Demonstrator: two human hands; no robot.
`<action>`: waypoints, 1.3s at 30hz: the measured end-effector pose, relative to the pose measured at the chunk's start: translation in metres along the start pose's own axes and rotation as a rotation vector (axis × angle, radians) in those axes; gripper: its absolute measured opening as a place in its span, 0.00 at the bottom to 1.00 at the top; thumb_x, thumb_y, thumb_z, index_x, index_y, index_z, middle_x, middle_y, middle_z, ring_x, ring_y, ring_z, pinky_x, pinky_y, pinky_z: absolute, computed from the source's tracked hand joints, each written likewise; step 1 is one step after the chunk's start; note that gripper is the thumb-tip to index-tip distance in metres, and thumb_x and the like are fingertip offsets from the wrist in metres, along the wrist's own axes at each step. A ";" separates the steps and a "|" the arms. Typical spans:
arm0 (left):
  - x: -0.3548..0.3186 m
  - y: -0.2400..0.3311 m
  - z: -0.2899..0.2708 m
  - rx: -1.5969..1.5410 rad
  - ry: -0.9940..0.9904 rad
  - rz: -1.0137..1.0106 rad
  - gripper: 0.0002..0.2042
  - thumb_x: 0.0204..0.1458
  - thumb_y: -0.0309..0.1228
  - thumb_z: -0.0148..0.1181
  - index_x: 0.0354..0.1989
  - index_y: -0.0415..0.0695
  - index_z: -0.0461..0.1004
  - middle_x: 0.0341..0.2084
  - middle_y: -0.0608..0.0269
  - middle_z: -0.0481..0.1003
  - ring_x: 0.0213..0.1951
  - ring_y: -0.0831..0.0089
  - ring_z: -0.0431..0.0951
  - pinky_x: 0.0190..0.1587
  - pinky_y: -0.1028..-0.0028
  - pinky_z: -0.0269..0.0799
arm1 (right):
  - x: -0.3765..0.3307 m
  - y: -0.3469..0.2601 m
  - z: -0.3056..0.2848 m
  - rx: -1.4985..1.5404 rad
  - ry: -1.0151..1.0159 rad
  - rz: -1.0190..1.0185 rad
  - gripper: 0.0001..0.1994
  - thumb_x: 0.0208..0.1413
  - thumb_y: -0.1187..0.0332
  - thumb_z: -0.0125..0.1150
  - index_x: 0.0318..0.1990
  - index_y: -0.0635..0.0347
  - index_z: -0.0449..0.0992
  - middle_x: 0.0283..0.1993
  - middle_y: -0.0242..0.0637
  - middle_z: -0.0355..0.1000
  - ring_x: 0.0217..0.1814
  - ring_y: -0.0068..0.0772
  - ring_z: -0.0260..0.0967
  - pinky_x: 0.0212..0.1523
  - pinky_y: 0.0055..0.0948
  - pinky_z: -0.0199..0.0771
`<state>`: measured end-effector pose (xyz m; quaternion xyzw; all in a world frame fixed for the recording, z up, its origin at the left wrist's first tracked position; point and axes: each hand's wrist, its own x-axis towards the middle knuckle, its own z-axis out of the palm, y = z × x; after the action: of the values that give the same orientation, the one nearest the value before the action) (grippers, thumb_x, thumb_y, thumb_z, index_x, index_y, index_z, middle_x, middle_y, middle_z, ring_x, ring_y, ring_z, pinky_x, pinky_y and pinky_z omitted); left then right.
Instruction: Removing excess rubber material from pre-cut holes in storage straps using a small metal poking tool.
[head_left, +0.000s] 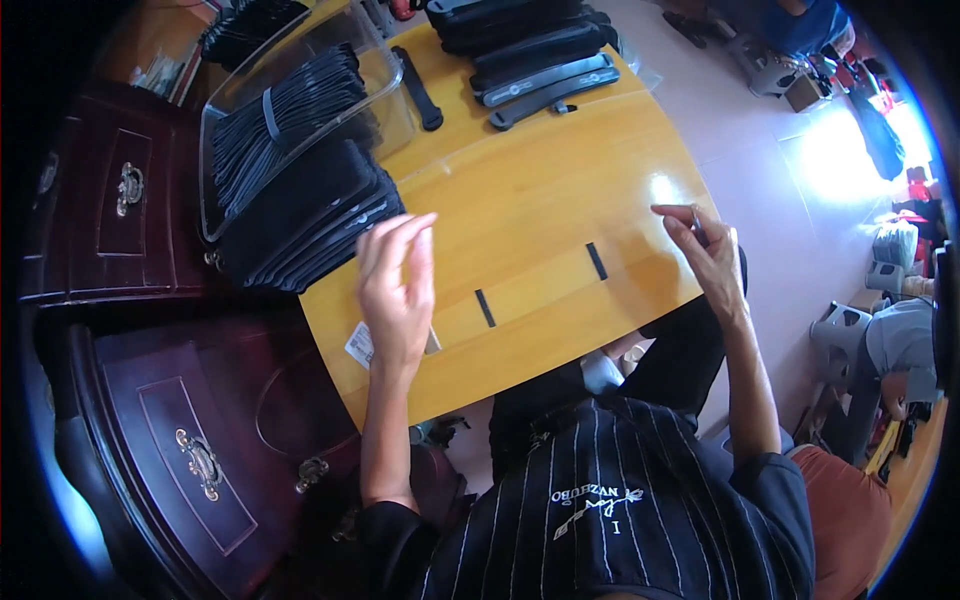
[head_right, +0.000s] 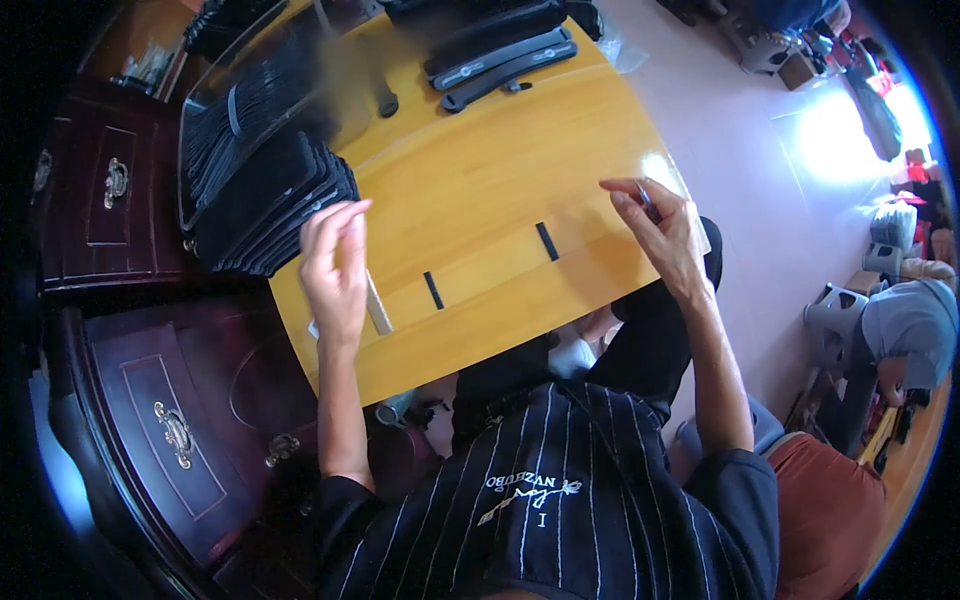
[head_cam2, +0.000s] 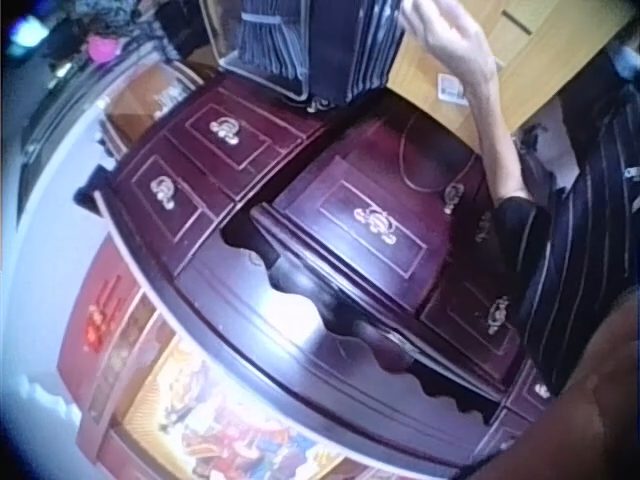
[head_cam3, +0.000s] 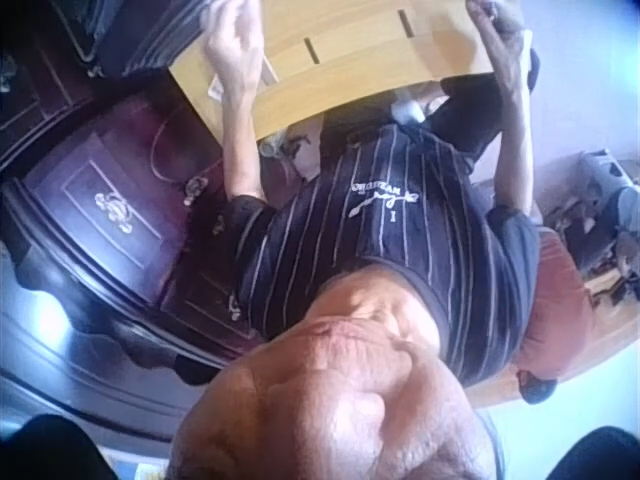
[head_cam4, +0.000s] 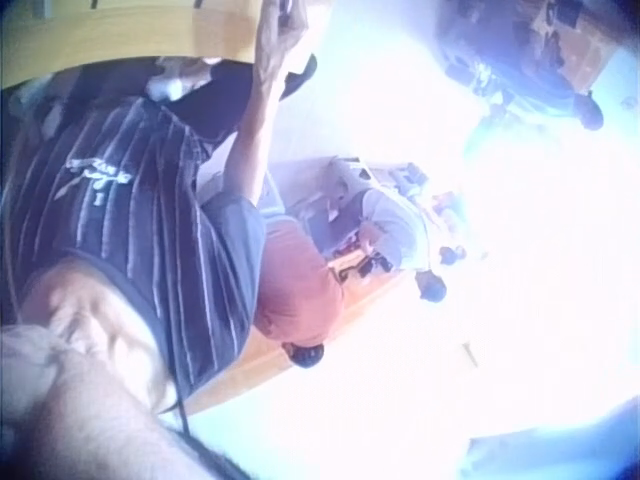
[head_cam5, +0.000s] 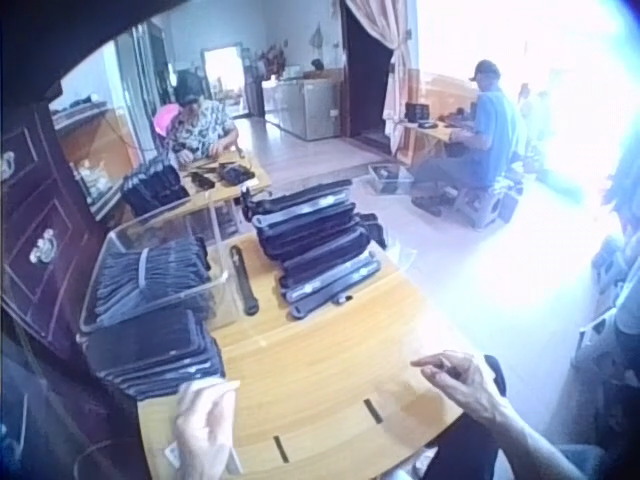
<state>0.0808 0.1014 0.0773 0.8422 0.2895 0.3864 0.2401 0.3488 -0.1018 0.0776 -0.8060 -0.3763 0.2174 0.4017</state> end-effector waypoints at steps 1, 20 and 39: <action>0.008 0.005 0.010 -0.027 -0.044 -0.007 0.07 0.54 0.22 0.56 0.40 0.39 0.76 0.37 0.57 0.75 0.40 0.62 0.74 0.43 0.69 0.69 | -0.004 0.002 -0.002 0.038 0.004 0.024 0.12 0.60 0.63 0.56 0.44 0.62 0.79 0.30 0.31 0.72 0.32 0.18 0.64 0.35 0.21 0.66; 0.106 -0.037 0.148 0.270 -0.168 0.051 0.09 0.52 0.26 0.59 0.41 0.41 0.73 0.35 0.55 0.69 0.41 0.58 0.70 0.45 0.63 0.67 | 0.065 0.018 0.011 0.067 -0.012 -0.372 0.09 0.53 0.71 0.58 0.42 0.60 0.77 0.30 0.39 0.69 0.30 0.36 0.69 0.31 0.31 0.68; 0.171 -0.049 0.154 0.041 -0.373 0.153 0.09 0.45 0.16 0.60 0.35 0.35 0.79 0.32 0.55 0.75 0.34 0.62 0.76 0.38 0.70 0.72 | 0.178 -0.022 0.107 -0.431 0.004 -0.622 0.05 0.52 0.74 0.54 0.36 0.65 0.70 0.43 0.44 0.64 0.33 0.40 0.75 0.33 0.35 0.76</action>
<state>0.2793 0.2243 0.0434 0.9234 0.1833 0.2349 0.2421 0.3805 0.0978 0.0245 -0.7198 -0.6393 -0.0005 0.2706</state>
